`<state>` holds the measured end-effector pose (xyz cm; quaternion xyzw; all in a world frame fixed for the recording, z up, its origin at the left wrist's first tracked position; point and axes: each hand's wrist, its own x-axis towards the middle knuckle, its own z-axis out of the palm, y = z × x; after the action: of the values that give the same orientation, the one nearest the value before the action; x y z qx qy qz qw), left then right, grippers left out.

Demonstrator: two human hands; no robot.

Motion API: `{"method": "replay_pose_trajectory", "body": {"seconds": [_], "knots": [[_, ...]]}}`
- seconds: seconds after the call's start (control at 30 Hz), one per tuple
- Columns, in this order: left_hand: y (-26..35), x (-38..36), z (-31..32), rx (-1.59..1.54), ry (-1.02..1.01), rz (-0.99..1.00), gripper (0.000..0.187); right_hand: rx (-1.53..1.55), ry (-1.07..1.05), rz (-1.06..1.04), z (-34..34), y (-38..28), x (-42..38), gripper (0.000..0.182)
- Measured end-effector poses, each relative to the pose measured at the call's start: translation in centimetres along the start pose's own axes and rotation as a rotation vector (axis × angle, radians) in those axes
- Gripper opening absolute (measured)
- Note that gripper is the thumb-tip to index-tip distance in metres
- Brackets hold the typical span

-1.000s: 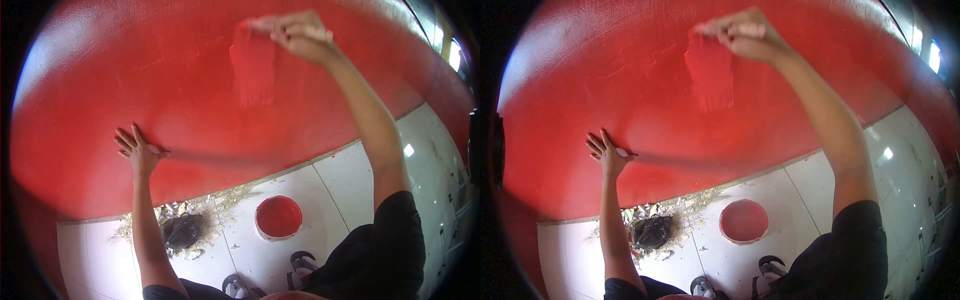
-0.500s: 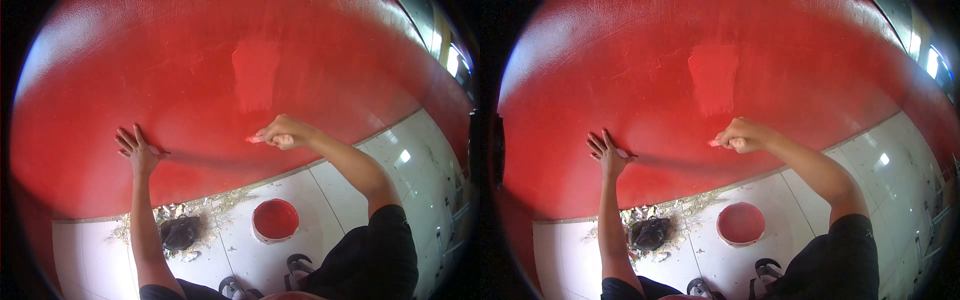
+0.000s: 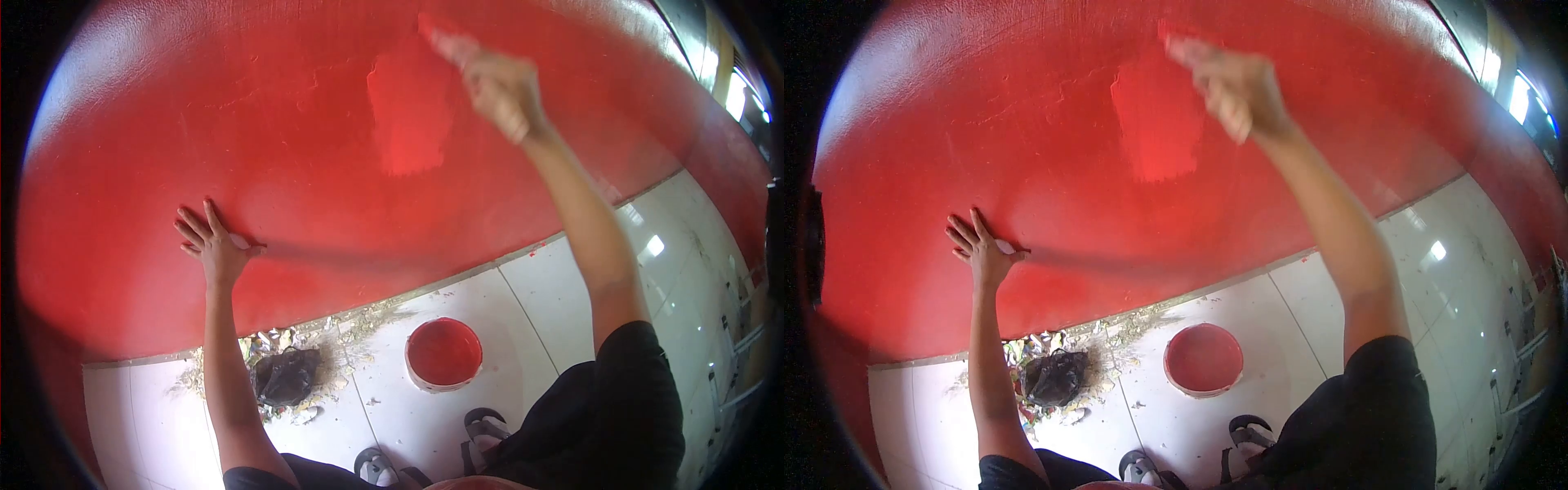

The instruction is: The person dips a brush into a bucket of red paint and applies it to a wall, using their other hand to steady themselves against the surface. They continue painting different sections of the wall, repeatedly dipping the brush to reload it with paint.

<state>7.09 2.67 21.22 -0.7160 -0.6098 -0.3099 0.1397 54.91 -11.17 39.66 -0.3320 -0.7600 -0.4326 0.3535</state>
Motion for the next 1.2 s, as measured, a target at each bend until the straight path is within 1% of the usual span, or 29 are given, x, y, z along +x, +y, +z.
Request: {"method": "replay_pose_trajectory", "body": {"seconds": [0.03,0.07,0.13,0.2,0.23,0.3,0.33,0.4,0.47,0.5,0.57,0.6,0.67,0.7,0.73,0.77,0.83,0.9,0.97,1.0,1.07,1.1,1.17,1.2], "knots": [[0.0,0.1,0.0,0.002,-0.003,0.000,0.151,-0.066,-0.052,0.017,1.0,-2.6,-1.9,0.007],[0.0,0.1,0.0,0.003,-0.006,0.000,0.151,-0.132,-0.105,0.034,1.8,-5.7,-4.0,0.008],[-0.1,0.2,0.2,0.007,0.002,0.006,0.151,-0.034,-0.271,0.072,4.3,-8.9,-9.8,0.006],[-0.3,-0.1,0.4,0.004,0.009,0.011,0.151,0.085,-0.525,0.046,6.1,-11.5,-14.9,0.006],[-0.3,-0.1,0.4,0.012,0.012,0.010,0.151,0.082,-0.527,0.046,6.0,-12.3,-15.2,0.006],[-0.1,0.1,0.3,0.016,0.024,0.011,0.152,0.507,-0.837,0.195,6.0,-13.0,-15.2,0.009],[-0.1,0.1,0.1,0.020,0.008,0.004,0.152,0.502,-0.834,0.194,5.6,-12.3,-13.9,0.009],[-0.1,0.1,0.2,0.020,-0.009,-0.009,0.152,0.902,-0.589,0.382,4.4,-8.7,-9.9,0.016],[-0.4,0.1,0.6,0.012,0.031,0.018,0.152,0.688,-0.479,0.392,2.2,-4.6,-3.7,0.018],[-0.6,0.1,0.6,0.015,0.028,0.009,0.152,0.526,-0.339,0.294,0.7,-3.7,-0.3,0.015],[-0.5,0.3,0.7,0.027,0.026,0.013,0.152,0.345,-0.071,0.217,-1.4,-2.5,5.4,0.015],[-0.4,0.2,0.6,0.025,0.021,0.010,0.152,0.347,-0.076,0.217,-2.1,-3.0,7.4,0.015],[-0.3,0.3,0.4,0.023,0.018,0.005,0.152,0.101,0.240,-0.045,-2.1,-4.4,10.7,0.020],[-0.3,0.3,0.4,0.022,0.017,0.001,0.152,0.051,0.202,0.072,-1.9,-6.2,10.8,0.020],[-0.2,0.2,0.4,0.018,0.019,0.008,0.151,0.071,0.066,0.162,-0.4,-6.1,8.9,0.013],[-0.3,0.2,0.3,0.014,0.021,0.012,0.150,0.092,-0.071,0.249,2.0,-5.8,6.0,0.014],[-0.6,0.2,0.5,0.021,0.027,0.017,0.153,-0.040,-0.164,-0.056,5.0,-8.8,2.1,0.009],[-0.8,0.3,0.6,0.026,0.029,0.023,0.155,-0.091,-0.370,-0.102,7.9,-12.7,-3.0,0.002],[-0.7,0.2,0.5,0.013,0.017,0.028,0.153,0.236,-0.480,-0.115,8.9,-15.6,-5.9,0.008],[-0.7,0.1,0.3,0.009,0.018,0.023,0.153,0.234,-0.483,-0.120,8.9,-16.4,-6.1,0.008],[-0.7,0.2,0.0,0.001,-0.010,0.015,0.147,0.636,-0.818,0.062,9.2,-16.9,-5.9,0.010],[-0.8,0.2,-0.1,-0.003,-0.006,0.004,0.147,0.692,-0.869,0.156,8.4,-16.7,-3.5,0.010],[-1.0,0.2,0.1,0.010,-0.013,0.017,0.146,0.812,-0.545,0.213,7.9,-14.2,1.5,0.013],[-1.0,0.1,0.0,0.009,-0.017,0.011,0.146,0.724,-0.414,0.077,7.4,-11.3,4.5,0.014]]}}
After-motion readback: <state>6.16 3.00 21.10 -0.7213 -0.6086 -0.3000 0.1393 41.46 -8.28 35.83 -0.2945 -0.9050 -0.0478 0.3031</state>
